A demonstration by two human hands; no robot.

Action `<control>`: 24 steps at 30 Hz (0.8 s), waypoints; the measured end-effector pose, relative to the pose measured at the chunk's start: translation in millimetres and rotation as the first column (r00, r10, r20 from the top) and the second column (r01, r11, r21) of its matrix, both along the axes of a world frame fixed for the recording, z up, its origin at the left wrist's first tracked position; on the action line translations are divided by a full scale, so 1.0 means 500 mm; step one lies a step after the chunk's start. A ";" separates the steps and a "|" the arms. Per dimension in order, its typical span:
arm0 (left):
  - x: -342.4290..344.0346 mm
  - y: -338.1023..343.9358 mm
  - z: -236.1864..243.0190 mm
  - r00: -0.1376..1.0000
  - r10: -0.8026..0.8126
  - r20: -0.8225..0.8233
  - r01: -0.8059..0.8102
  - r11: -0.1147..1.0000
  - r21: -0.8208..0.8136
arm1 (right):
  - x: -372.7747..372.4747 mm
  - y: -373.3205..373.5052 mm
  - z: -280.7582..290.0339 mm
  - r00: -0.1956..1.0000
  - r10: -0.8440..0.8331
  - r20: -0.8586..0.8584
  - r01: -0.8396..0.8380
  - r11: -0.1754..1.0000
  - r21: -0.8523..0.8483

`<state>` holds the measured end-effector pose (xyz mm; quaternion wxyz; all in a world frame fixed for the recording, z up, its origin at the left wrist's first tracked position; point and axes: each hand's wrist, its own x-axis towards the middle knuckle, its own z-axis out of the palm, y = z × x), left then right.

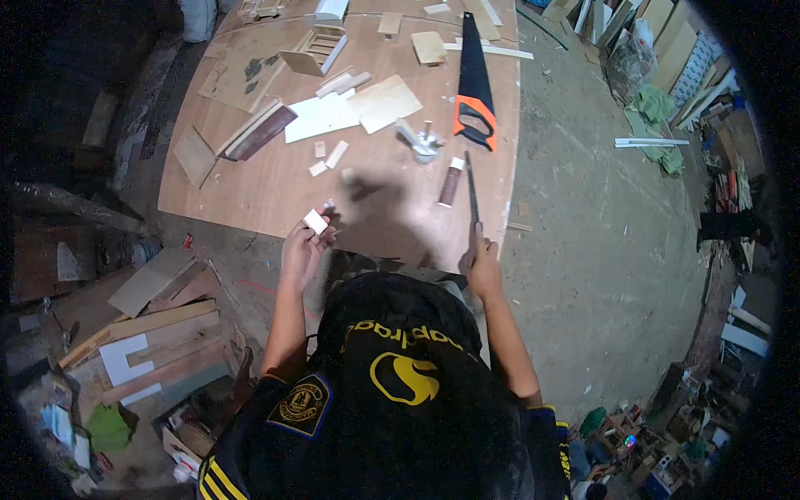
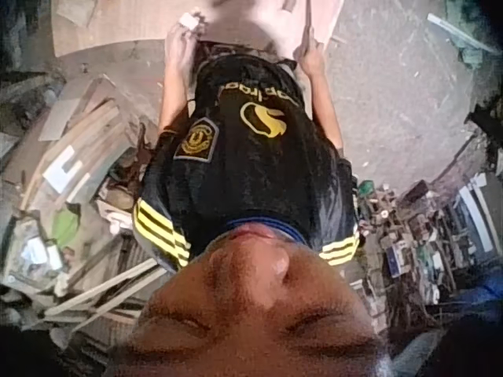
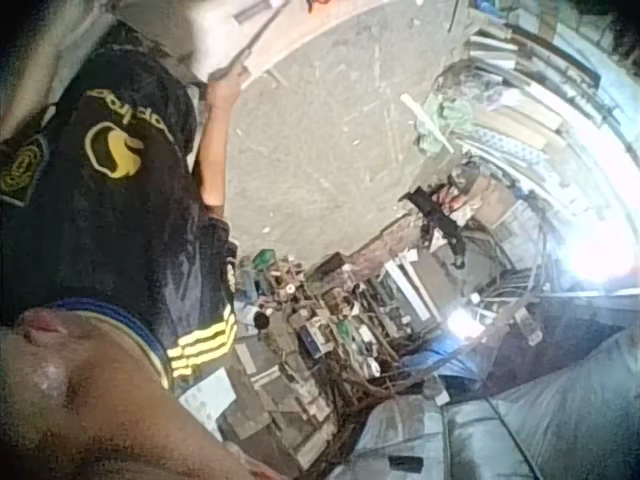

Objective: Assembling and refining a small wooden structure using glue, a handsaw, and a chisel.

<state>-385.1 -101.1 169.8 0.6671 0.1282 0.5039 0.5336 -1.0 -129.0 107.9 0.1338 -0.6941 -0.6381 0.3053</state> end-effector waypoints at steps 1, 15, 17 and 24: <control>-0.036 0.012 -0.003 0.999 0.003 0.034 -0.004 1.000 0.024 | -0.023 0.015 -0.004 0.998 -0.040 0.041 0.041 0.999 -0.029; -0.308 0.093 0.018 0.942 -0.100 -0.320 0.144 0.983 0.117 | -0.445 0.208 0.006 0.926 0.320 -0.202 -0.352 0.924 -0.149; -0.317 0.072 0.039 0.948 -0.150 -0.279 0.170 0.984 0.049 | -0.463 0.270 -0.063 0.911 0.395 -0.113 -0.400 0.916 -0.023; -0.345 -0.018 0.057 0.995 0.022 -0.092 -0.012 0.994 0.110 | -0.587 0.348 -0.037 0.900 0.317 0.299 -0.283 0.947 -0.150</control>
